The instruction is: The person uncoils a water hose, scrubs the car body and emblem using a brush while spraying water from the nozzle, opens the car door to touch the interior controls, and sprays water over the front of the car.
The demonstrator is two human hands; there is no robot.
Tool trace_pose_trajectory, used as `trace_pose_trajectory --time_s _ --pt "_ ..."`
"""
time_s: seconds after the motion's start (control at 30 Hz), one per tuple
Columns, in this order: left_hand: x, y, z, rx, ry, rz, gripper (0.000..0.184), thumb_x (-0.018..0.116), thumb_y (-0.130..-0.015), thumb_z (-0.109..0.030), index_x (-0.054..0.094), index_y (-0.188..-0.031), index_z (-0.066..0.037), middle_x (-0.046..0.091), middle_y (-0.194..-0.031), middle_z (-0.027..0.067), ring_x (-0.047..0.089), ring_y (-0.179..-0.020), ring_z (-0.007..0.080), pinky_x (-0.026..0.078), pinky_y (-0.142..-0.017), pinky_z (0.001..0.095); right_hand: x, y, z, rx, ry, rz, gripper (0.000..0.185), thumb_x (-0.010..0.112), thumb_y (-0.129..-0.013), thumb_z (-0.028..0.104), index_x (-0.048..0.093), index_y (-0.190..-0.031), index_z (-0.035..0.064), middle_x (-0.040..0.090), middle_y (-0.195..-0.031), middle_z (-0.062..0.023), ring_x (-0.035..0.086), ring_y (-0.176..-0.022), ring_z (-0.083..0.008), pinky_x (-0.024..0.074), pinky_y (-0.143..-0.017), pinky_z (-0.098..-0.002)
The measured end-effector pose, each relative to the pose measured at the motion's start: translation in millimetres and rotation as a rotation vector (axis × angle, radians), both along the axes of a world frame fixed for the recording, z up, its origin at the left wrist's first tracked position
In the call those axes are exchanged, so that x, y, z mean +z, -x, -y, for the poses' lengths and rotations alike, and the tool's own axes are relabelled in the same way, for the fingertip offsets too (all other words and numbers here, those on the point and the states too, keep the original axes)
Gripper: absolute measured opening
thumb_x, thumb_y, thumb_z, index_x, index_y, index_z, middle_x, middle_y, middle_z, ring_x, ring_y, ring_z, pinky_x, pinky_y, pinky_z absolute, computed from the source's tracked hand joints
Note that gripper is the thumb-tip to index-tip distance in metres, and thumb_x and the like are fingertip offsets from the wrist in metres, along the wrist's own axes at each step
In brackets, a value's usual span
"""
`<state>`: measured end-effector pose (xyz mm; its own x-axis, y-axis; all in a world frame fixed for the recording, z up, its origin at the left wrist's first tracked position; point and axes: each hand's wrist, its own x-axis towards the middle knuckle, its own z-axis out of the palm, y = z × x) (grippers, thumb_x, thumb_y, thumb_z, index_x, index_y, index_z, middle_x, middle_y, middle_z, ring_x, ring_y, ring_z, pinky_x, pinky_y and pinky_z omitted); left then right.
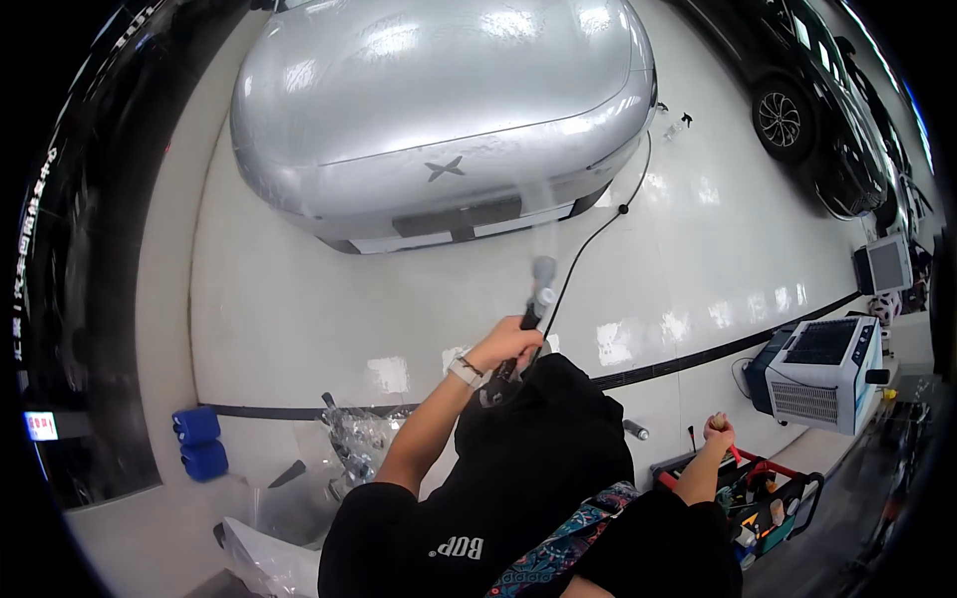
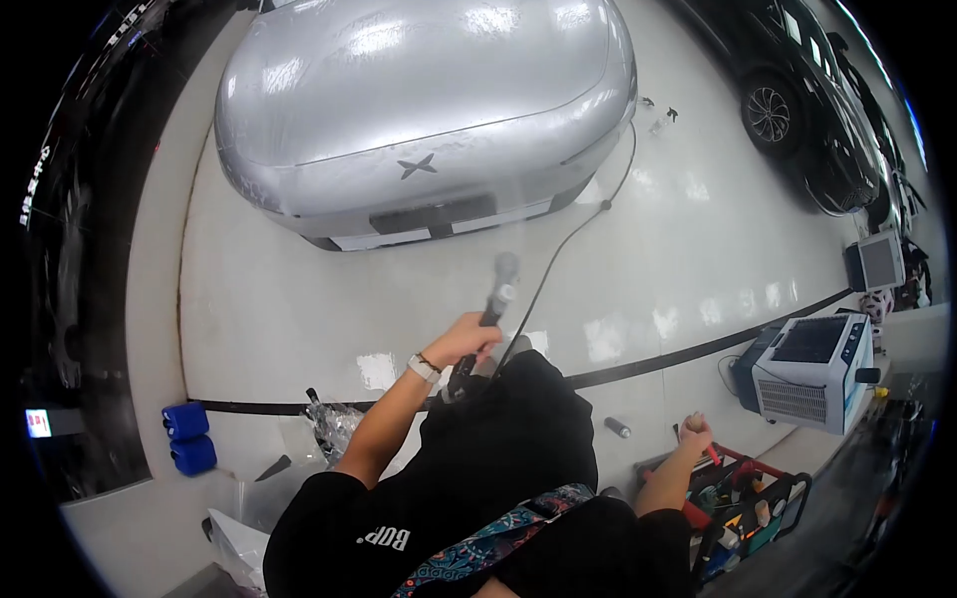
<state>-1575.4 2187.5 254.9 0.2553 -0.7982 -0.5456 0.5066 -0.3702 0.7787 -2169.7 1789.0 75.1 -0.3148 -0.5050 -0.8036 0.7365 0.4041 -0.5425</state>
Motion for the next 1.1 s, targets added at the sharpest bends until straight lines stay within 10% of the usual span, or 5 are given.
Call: trace_pose_trajectory --time_s 0.13,0.47,1.1 --pt "2 13 -7 -0.089 0.088 0.019 0.013 0.062 -0.082 -0.010 0.052 -0.077 -0.002 0.052 -0.059 0.0038 0.051 -0.043 0.0148 0.041 -0.043 0.0297 18 -28 24 0.145 0.021 -0.049 0.028 0.055 -0.087 0.011 0.068 -0.111 0.0073 0.070 -0.110 -0.0104 0.066 -0.103 -0.0266 0.0518 -0.089 -0.0438" --pt "-61 -32 -103 0.630 -0.027 -0.259 0.012 0.060 -0.082 -0.011 0.051 -0.078 -0.004 0.051 -0.060 0.0054 0.049 -0.047 0.0161 0.044 -0.046 0.0344 63 -89 68 0.219 0.159 0.093 0.024 0.053 -0.091 0.009 0.067 -0.109 0.0030 0.071 -0.107 -0.0109 0.067 -0.102 -0.0284 0.0511 -0.091 -0.0449" --pt "-33 10 59 0.301 -0.114 -0.100 0.013 0.060 -0.082 -0.011 0.050 -0.076 -0.004 0.050 -0.060 0.0051 0.047 -0.044 0.0156 0.042 -0.045 0.0327 45 -49 156 0.216 0.236 0.279 0.032 0.049 -0.094 0.006 0.060 -0.123 -0.0034 0.065 -0.120 -0.0181 0.062 -0.113 -0.0320 0.0490 -0.097 -0.0460"
